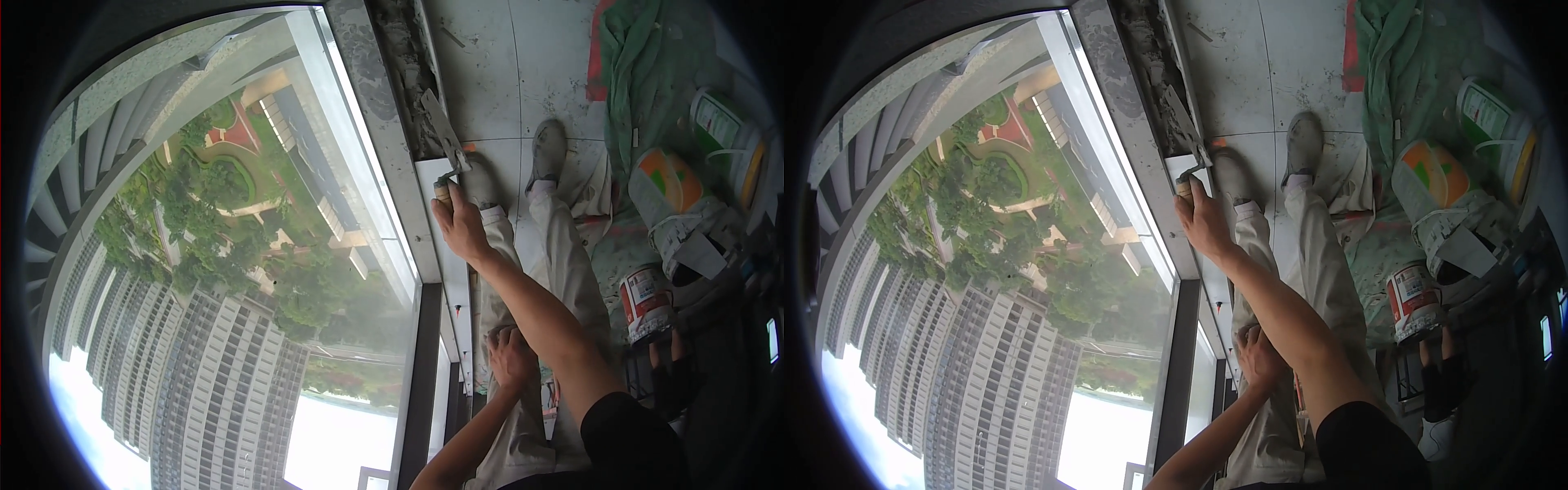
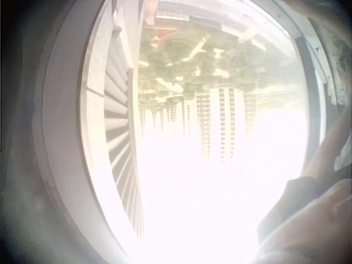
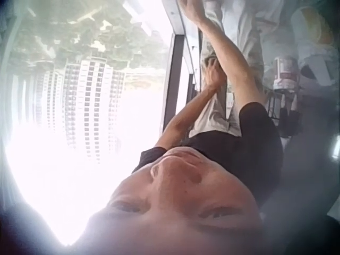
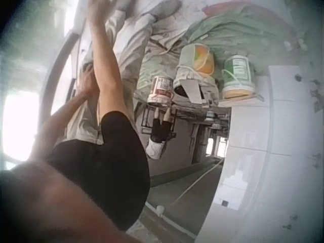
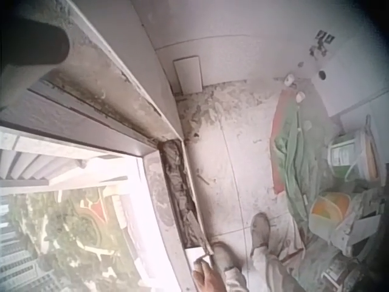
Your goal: Applying mortar to tiles and installing them onto a wall surface during a renovation.
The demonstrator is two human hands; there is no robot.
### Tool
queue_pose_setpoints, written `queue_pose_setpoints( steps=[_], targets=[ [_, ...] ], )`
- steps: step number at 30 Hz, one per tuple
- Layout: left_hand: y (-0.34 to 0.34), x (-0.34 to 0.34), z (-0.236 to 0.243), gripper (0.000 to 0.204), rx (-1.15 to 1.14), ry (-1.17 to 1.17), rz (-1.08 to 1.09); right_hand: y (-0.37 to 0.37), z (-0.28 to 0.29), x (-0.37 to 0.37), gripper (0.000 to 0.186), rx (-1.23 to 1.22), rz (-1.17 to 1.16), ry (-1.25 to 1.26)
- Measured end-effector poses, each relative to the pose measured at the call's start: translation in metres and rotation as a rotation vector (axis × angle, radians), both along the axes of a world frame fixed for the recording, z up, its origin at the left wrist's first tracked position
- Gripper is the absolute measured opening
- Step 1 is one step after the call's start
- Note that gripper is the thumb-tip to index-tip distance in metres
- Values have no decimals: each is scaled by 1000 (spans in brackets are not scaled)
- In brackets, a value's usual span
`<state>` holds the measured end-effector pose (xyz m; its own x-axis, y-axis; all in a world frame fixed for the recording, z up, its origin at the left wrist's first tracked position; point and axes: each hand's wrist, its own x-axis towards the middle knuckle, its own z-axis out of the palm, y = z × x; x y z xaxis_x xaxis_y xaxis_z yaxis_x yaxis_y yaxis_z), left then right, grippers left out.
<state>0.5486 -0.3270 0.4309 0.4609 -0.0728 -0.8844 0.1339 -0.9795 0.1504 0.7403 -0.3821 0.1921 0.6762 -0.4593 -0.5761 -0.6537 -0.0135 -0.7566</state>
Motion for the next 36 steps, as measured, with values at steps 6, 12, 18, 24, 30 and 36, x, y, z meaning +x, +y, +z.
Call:
queue_pose_setpoints(
  steps=[6,12,18,24,30,36],
  targets=[
    [-3,2,1,32,10,-26,35,-50,40,6,36,324,-68,121],
    [-2,3,2,32,-3,-21,24,-69,92,1,41,-94,-91,-190],
    [-2,1,2,32,-16,-43,6,-57,45,26,45,-149,-3,-50],
    [-3,-1,0,32,-2,-89,-13,-85,0,37,45,-58,151,-3],
    [-5,-1,4,31,6,-101,14,-164,14,95,40,53,234,-21],
    [-7,1,4,33,15,-55,28,-205,9,208,40,-116,502,30]
  ],
)
